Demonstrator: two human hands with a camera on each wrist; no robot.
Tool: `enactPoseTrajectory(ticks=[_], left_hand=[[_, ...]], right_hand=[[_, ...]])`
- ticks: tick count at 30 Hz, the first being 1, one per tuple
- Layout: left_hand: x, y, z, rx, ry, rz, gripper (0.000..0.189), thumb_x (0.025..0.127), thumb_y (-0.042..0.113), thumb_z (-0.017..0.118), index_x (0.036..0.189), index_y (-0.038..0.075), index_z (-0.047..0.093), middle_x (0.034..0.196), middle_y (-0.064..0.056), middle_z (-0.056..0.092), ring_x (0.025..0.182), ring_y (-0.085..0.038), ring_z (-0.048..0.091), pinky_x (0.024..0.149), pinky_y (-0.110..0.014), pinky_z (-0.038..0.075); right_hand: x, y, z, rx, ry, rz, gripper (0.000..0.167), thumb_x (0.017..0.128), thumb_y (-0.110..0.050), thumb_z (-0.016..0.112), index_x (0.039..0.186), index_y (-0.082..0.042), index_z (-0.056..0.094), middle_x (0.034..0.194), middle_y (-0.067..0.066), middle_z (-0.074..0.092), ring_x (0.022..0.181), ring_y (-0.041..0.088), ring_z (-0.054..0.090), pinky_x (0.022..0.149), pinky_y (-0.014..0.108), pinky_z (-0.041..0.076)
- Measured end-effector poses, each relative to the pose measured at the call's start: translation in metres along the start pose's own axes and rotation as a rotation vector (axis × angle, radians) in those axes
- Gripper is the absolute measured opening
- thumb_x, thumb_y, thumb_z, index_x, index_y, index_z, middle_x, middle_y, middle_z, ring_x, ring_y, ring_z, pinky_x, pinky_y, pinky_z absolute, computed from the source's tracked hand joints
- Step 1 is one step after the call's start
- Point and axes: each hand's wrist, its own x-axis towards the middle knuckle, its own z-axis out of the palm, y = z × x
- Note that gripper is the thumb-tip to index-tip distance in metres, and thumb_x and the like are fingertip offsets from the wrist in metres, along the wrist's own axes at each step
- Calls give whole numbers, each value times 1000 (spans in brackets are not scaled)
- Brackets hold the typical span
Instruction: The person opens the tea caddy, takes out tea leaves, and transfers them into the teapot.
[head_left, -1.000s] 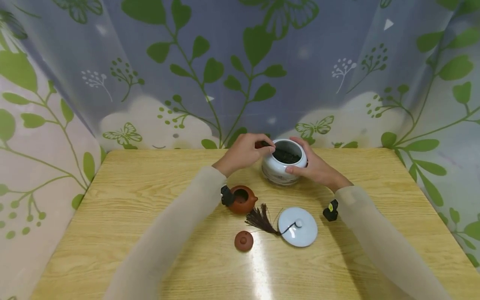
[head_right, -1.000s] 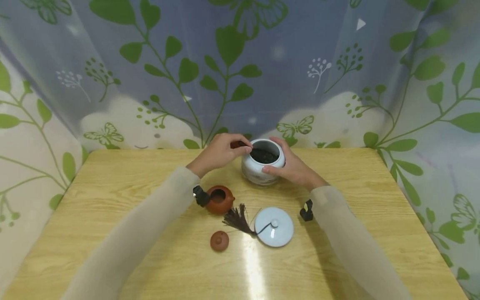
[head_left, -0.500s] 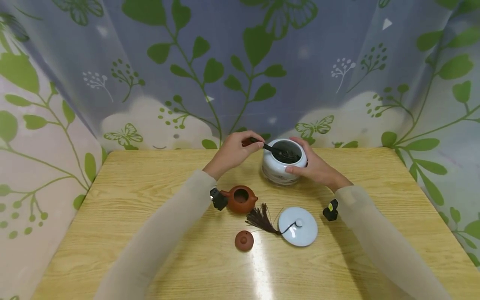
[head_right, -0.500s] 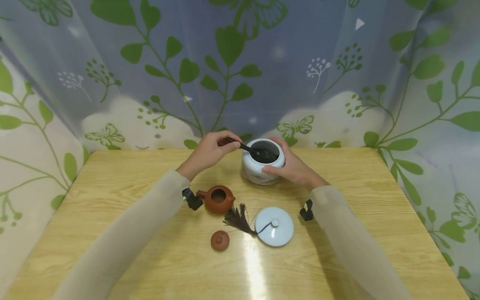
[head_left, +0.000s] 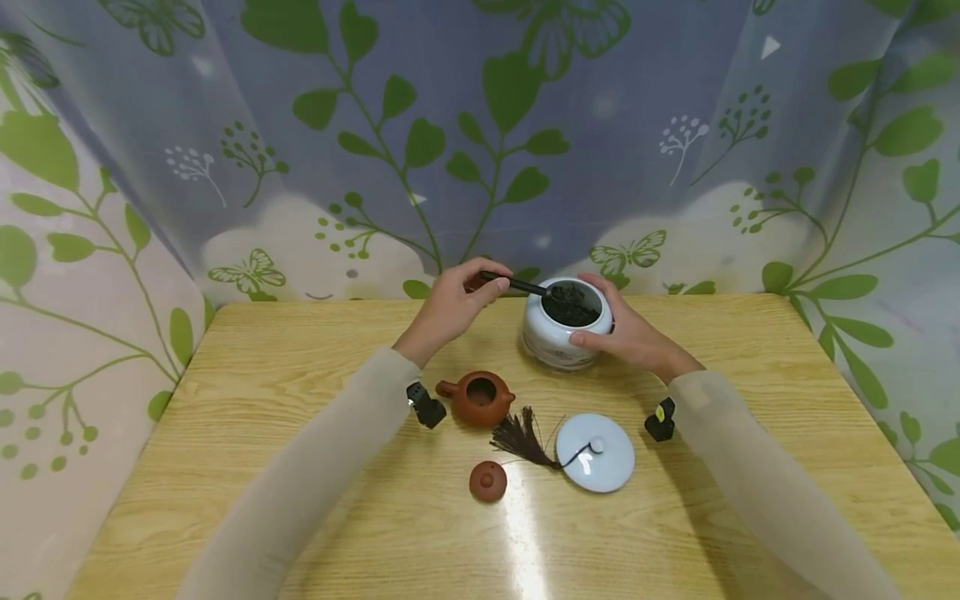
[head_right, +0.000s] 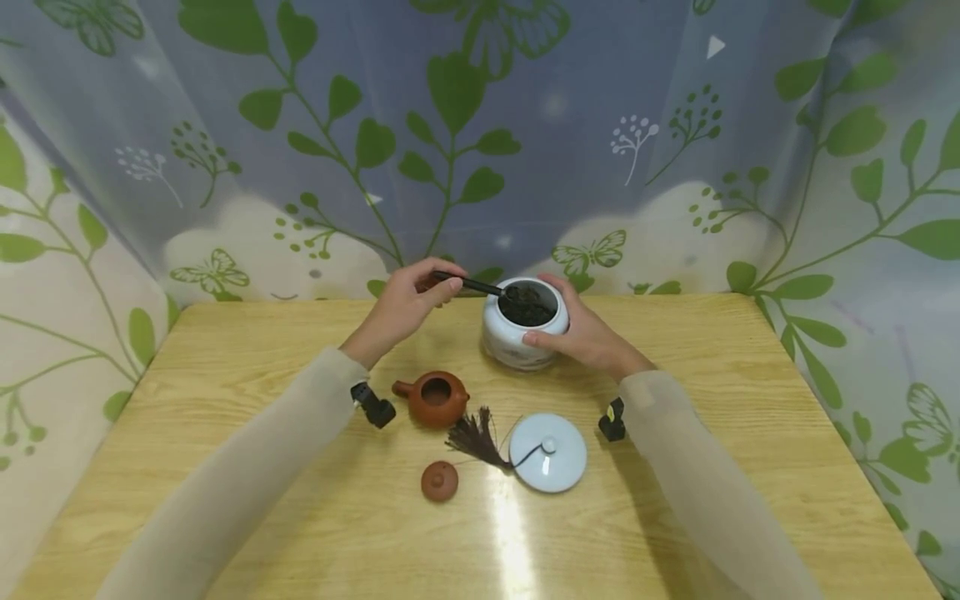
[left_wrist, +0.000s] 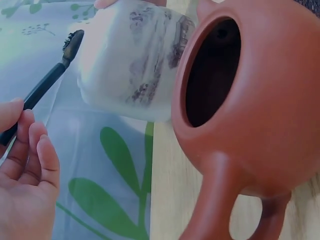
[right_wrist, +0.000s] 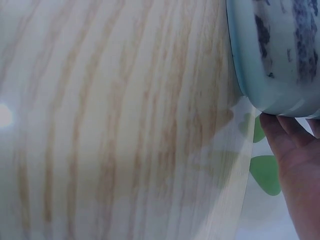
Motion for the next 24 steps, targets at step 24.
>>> enactPoseTrajectory(ticks=[24], left_hand=[[-27, 2, -48, -91, 35, 4, 33, 113, 30, 64, 139, 10, 70, 107, -9, 66, 93, -26, 63, 86, -38, 54]], right_hand=[[0, 2, 0, 9, 4, -20, 99, 100, -17, 78, 174, -26, 13, 170, 16, 34, 153, 40, 42, 126, 63, 29]])
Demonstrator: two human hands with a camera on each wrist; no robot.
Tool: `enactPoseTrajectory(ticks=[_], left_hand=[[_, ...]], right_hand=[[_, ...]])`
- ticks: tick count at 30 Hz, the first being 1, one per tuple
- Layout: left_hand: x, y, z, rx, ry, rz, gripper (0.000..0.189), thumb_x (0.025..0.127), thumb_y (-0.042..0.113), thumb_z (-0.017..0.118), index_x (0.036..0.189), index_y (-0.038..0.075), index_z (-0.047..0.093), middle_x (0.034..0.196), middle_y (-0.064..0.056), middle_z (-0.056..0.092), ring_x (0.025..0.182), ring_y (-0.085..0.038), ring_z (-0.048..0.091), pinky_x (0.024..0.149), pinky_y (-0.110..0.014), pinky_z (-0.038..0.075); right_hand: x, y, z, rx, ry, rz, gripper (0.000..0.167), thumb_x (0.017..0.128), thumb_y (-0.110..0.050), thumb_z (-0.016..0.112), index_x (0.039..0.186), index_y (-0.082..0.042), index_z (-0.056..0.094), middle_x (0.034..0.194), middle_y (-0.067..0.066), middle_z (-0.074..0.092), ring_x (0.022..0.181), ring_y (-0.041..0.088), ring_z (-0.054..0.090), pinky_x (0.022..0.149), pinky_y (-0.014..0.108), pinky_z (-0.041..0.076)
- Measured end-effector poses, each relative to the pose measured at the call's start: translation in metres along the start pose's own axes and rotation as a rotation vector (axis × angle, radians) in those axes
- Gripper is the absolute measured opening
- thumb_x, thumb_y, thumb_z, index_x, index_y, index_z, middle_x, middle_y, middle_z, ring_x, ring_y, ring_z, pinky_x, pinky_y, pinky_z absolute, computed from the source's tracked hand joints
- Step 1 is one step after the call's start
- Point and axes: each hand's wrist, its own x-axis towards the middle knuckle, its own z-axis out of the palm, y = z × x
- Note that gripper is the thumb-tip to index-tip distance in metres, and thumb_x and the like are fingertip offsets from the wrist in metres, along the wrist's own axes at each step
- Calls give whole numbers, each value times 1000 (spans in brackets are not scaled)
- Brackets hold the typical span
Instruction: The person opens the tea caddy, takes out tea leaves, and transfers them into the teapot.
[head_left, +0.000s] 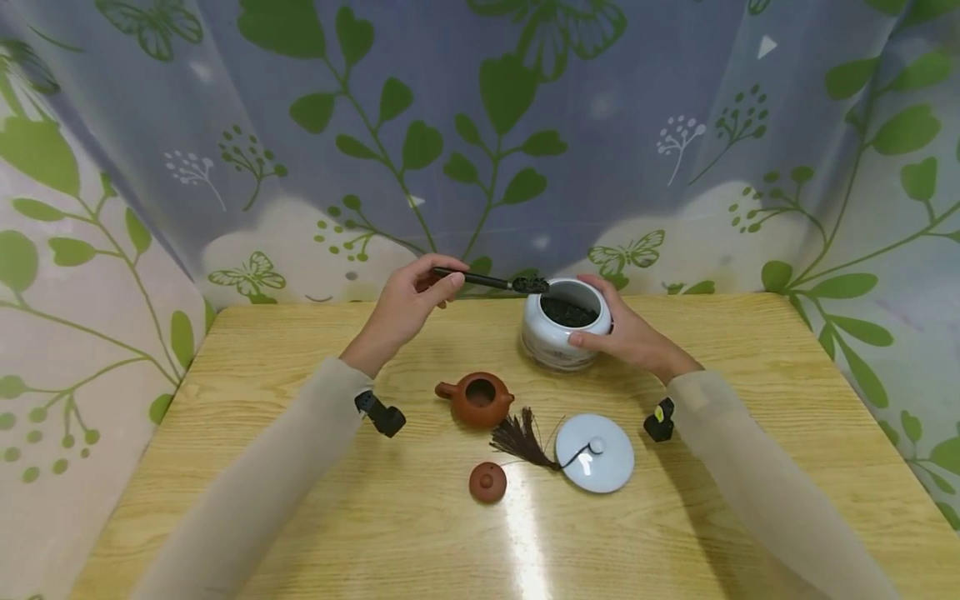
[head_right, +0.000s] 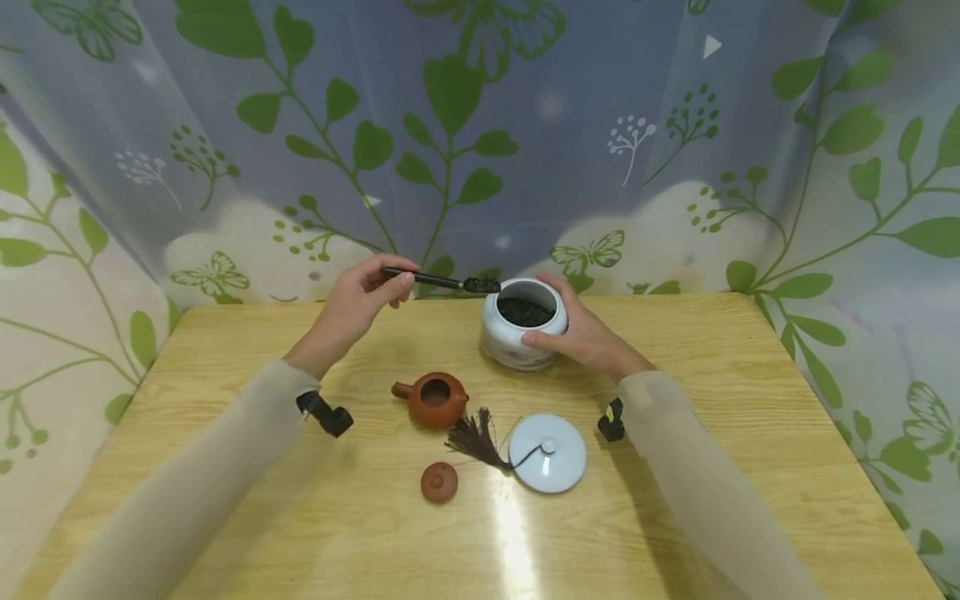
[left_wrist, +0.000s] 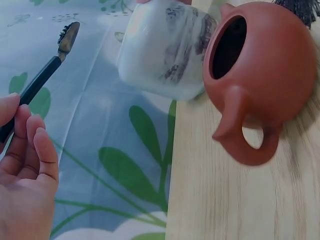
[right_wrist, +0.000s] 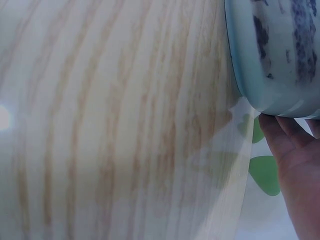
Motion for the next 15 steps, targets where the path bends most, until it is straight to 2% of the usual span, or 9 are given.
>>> enactPoseTrajectory(ticks=[4, 9, 15], left_hand=[[-11, 3, -12, 4, -4, -7, 34, 113, 29, 65, 140, 10, 70, 108, -9, 67, 94, -23, 64, 87, -35, 55], [-26, 3, -25, 19, 3, -8, 33, 113, 24, 64, 140, 5, 69, 106, -2, 67, 93, -19, 64, 86, -30, 55], [-43, -3, -33, 6, -20, -23, 29, 113, 19, 64, 138, 4, 69, 104, -1, 67, 90, -18, 64, 84, -28, 56]], right_hand=[[0, 0, 1, -1, 0, 1, 100, 99, -17, 79, 174, -26, 14, 170, 17, 35, 154, 40, 41, 127, 64, 27], [-1, -3, 1, 2, -6, 8, 101, 99, -19, 79, 175, -27, 13, 170, 16, 34, 155, 40, 40, 127, 64, 27], [-2, -4, 0, -10, -1, 8, 102, 99, -18, 79, 175, -25, 11, 170, 17, 34, 155, 40, 39, 127, 64, 27]])
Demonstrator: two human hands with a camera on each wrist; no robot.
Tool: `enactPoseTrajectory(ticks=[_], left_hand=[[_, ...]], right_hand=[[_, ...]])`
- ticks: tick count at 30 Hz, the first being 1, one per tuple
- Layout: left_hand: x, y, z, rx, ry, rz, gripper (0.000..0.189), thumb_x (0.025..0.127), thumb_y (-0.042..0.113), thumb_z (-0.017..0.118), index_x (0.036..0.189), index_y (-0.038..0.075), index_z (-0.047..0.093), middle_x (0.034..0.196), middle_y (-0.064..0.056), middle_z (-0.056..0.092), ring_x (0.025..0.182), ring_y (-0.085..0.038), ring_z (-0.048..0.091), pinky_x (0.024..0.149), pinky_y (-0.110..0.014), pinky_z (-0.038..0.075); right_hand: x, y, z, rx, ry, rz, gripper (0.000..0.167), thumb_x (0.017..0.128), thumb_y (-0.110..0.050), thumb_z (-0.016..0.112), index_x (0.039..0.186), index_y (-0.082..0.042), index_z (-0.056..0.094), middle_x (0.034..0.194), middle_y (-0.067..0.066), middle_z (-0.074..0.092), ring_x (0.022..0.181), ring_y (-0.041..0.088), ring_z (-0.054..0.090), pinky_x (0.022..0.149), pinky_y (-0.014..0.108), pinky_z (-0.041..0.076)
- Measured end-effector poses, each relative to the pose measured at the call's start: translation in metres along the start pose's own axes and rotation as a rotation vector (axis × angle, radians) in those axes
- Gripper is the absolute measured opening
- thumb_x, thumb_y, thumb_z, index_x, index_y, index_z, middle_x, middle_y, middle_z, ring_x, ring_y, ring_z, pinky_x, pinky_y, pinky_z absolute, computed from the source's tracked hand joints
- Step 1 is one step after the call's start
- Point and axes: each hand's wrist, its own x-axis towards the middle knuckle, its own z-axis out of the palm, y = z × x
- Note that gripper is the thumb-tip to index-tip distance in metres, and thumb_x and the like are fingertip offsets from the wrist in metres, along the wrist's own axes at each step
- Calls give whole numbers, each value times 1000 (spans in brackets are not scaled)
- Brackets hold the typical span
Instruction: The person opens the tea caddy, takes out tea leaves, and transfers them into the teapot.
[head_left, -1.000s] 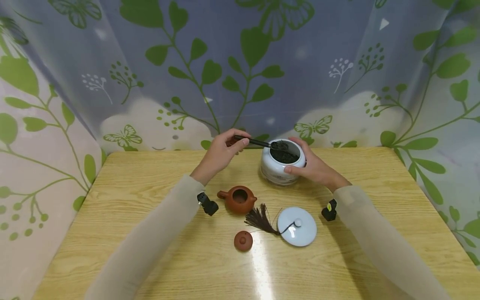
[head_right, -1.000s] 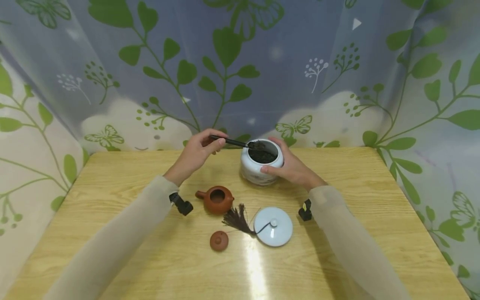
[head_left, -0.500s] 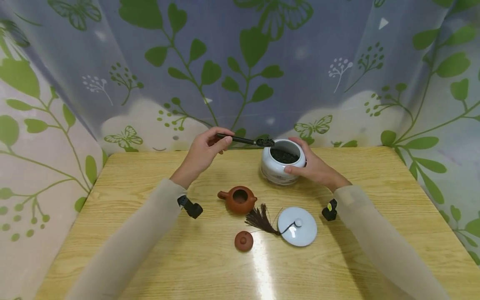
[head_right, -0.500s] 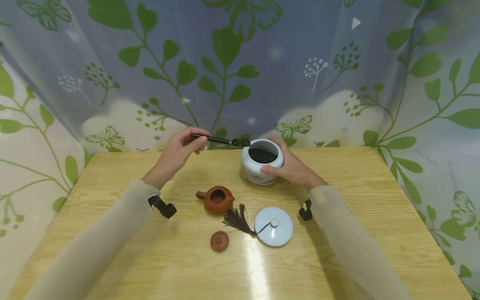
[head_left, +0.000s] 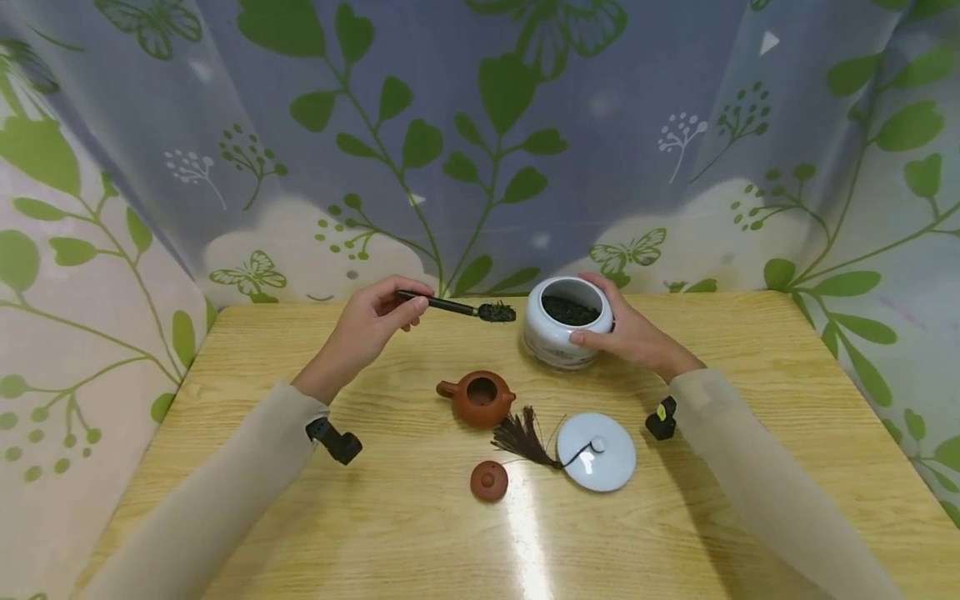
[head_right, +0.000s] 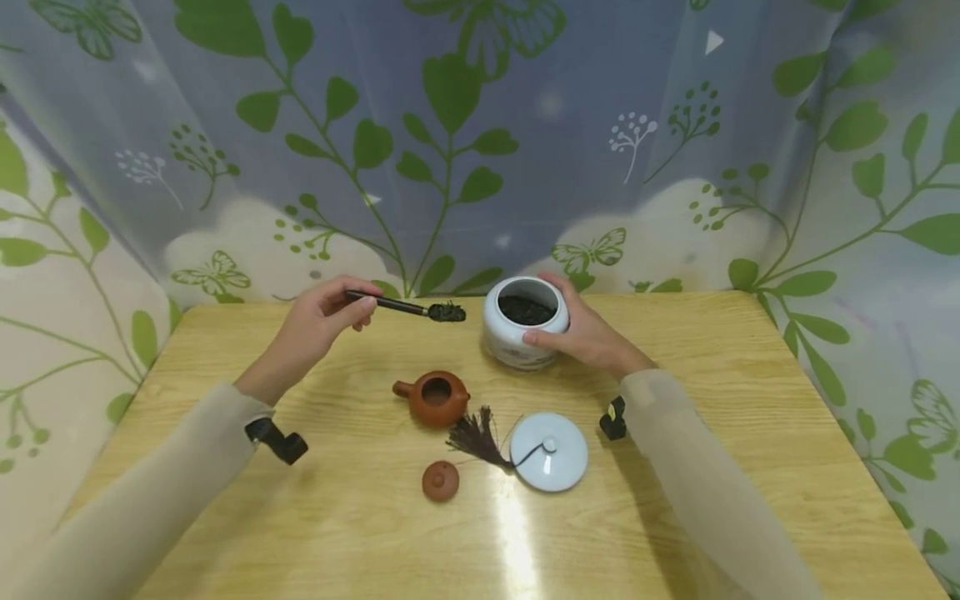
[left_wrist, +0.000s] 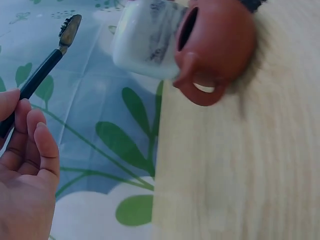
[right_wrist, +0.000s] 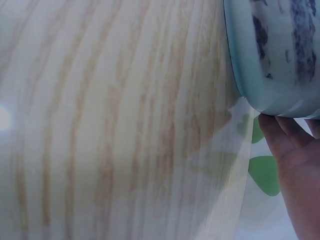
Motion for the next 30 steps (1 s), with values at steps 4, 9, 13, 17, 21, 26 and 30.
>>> enactPoseTrajectory(ticks=[4, 9, 13, 17, 21, 26, 30], left_hand=[[-10, -5, -3, -3, -2, -13, 28, 112, 18, 64, 135, 3, 70, 101, 0, 67, 88, -17, 64, 82, -28, 55], [-22, -10, -7, -6, -3, -18, 26, 112, 16, 65, 134, 3, 70, 100, -1, 68, 86, -17, 64, 81, -28, 56], [-31, -18, -10, 5, -9, -42, 29, 112, 20, 66, 135, 2, 69, 104, 0, 68, 88, -17, 64, 82, -28, 56], [-39, -25, -12, 35, -15, -75, 31, 111, 23, 67, 135, 3, 70, 104, -1, 69, 88, -17, 66, 82, -32, 58], [-46, -31, -12, 55, -25, -94, 29, 111, 23, 68, 134, 5, 71, 102, -1, 69, 89, -27, 65, 81, -40, 58], [-52, -39, -12, 82, -41, -102, 28, 111, 22, 67, 134, 5, 71, 107, -15, 69, 93, -42, 63, 80, -42, 58], [-56, -45, -11, 88, -53, -112, 29, 111, 22, 67, 134, 5, 71, 115, -24, 68, 95, -45, 63, 81, -43, 58]], right_hand=[[1, 0, -1, -3, 1, -2, 102, 99, -18, 79, 175, -24, 12, 170, 17, 34, 155, 41, 39, 127, 65, 26], [0, 1, 0, -11, -1, 11, 102, 99, -20, 80, 175, -26, 12, 171, 16, 33, 155, 41, 39, 127, 65, 27], [0, 0, 0, -11, 1, 7, 103, 99, -20, 80, 175, -25, 11, 171, 16, 33, 155, 41, 39, 127, 65, 27], [0, -1, 0, -3, -1, 4, 103, 99, -19, 80, 175, -25, 11, 171, 16, 33, 156, 41, 39, 127, 65, 26], [-1, -2, -1, -8, -1, 8, 103, 99, -20, 80, 175, -26, 11, 172, 15, 33, 156, 40, 38, 127, 65, 26], [-1, -3, -1, -14, 2, 7, 103, 99, -20, 80, 175, -26, 11, 172, 15, 33, 156, 41, 38, 127, 66, 24], [-1, -2, -1, -19, 3, 6, 104, 98, -20, 80, 176, -25, 11, 172, 16, 34, 157, 41, 37, 129, 67, 22]])
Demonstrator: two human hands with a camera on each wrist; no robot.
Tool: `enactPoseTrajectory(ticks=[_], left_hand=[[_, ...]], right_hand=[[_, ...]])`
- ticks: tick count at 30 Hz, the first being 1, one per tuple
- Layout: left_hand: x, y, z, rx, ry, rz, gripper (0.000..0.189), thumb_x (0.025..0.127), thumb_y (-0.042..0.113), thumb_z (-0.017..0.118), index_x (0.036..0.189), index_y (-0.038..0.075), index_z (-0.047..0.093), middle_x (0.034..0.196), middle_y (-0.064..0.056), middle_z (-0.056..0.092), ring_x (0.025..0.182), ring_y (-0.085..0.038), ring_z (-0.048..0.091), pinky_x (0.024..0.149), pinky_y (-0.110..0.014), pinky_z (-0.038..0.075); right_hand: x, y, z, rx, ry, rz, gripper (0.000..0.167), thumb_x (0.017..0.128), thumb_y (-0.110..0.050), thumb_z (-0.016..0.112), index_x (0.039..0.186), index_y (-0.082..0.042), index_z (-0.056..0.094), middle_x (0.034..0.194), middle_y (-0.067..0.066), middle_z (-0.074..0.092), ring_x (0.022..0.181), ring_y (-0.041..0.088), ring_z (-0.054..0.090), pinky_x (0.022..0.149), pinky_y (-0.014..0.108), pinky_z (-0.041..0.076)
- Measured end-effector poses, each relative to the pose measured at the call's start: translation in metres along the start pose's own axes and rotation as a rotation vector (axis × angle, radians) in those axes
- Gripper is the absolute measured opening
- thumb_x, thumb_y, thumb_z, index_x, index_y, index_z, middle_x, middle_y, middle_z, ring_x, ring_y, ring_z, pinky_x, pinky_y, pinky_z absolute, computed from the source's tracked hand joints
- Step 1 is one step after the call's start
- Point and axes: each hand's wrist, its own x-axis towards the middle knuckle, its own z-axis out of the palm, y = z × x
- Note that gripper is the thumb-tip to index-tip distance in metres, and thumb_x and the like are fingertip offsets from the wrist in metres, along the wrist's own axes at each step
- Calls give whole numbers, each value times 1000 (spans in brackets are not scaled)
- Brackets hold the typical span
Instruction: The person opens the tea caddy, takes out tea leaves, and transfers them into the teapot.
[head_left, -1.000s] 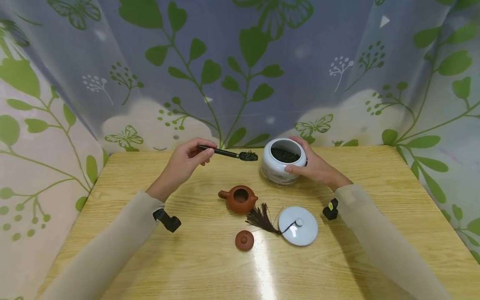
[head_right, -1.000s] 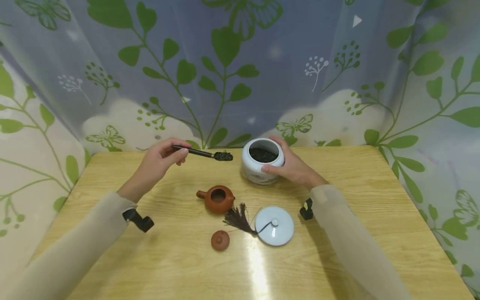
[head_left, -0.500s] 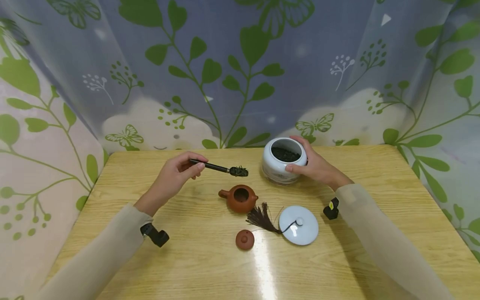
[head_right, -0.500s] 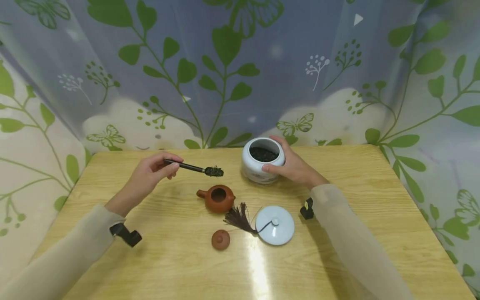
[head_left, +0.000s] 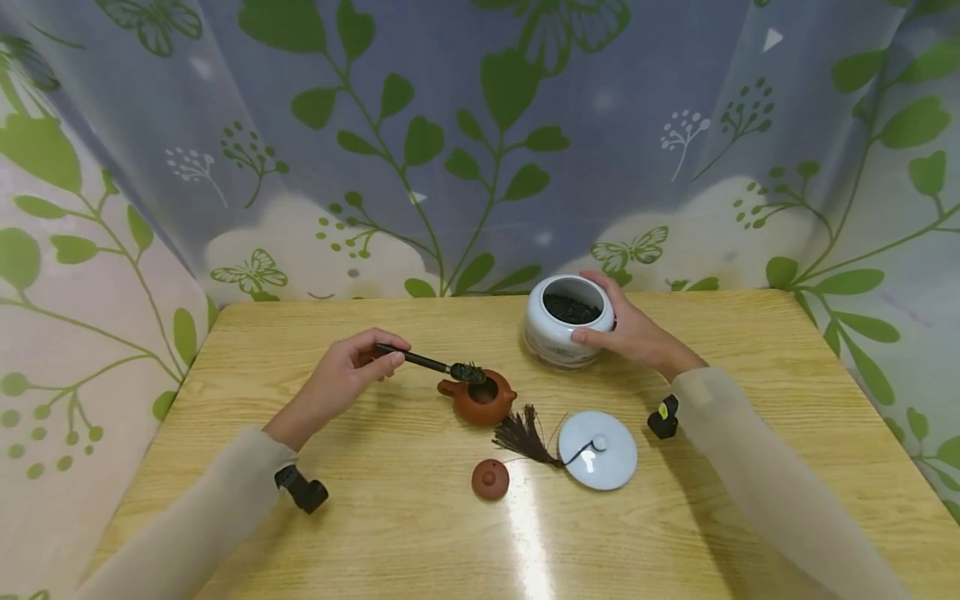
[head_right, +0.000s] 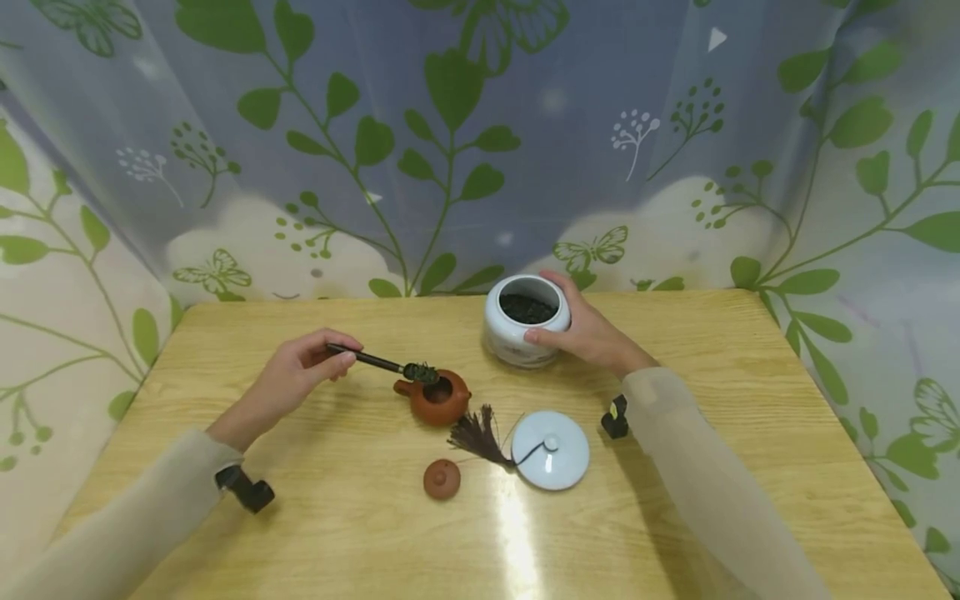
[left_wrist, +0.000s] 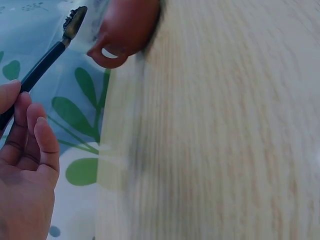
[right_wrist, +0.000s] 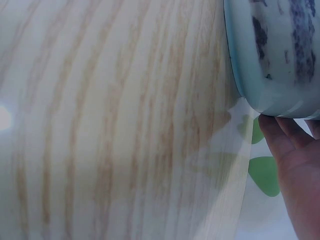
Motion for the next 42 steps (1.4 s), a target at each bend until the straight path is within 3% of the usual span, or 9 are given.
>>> enactPoseTrajectory(ticks=[7, 14, 21, 30, 35, 42], left_hand=[[0, -4, 2, 9, -20, -11, 31, 111, 25, 67, 135, 5, 71, 124, -10, 71, 102, -46, 65, 85, -44, 59], [0, 1, 3, 28, -36, -24, 33, 110, 32, 69, 134, 9, 72, 127, -5, 72, 102, -47, 65, 82, -46, 57], [2, 5, 3, 120, -31, 5, 21, 109, 37, 70, 127, 27, 75, 124, 2, 74, 101, -41, 68, 81, -42, 57], [7, 14, 7, 153, -42, 41, 20, 108, 34, 72, 127, 28, 76, 122, 3, 75, 98, -39, 71, 77, -36, 57], [9, 18, 9, 201, -50, 94, 20, 108, 29, 72, 127, 23, 76, 116, 3, 75, 90, -29, 69, 76, -37, 56], [12, 26, 11, 277, -49, 228, 17, 107, 20, 74, 124, 21, 77, 107, 6, 73, 82, -13, 62, 75, -34, 54]], right_hand=[[1, 1, 0, 8, -2, 0, 103, 99, -20, 80, 175, -26, 11, 171, 16, 33, 157, 41, 37, 128, 66, 23], [1, 1, 0, 10, -2, 6, 102, 99, -19, 80, 175, -28, 12, 172, 15, 33, 156, 41, 38, 128, 65, 25], [2, 3, 0, 3, 2, 0, 102, 99, -19, 80, 175, -28, 13, 171, 16, 33, 156, 41, 37, 128, 66, 23], [1, 4, 0, -6, 6, 0, 103, 99, -19, 80, 175, -24, 12, 171, 16, 33, 157, 40, 37, 128, 66, 24], [1, 4, 0, -8, 4, 5, 103, 98, -20, 80, 175, -26, 11, 171, 16, 32, 156, 40, 38, 127, 66, 25], [1, 3, 0, -6, 5, 7, 102, 99, -19, 80, 175, -29, 11, 172, 15, 32, 157, 40, 36, 128, 65, 24]])
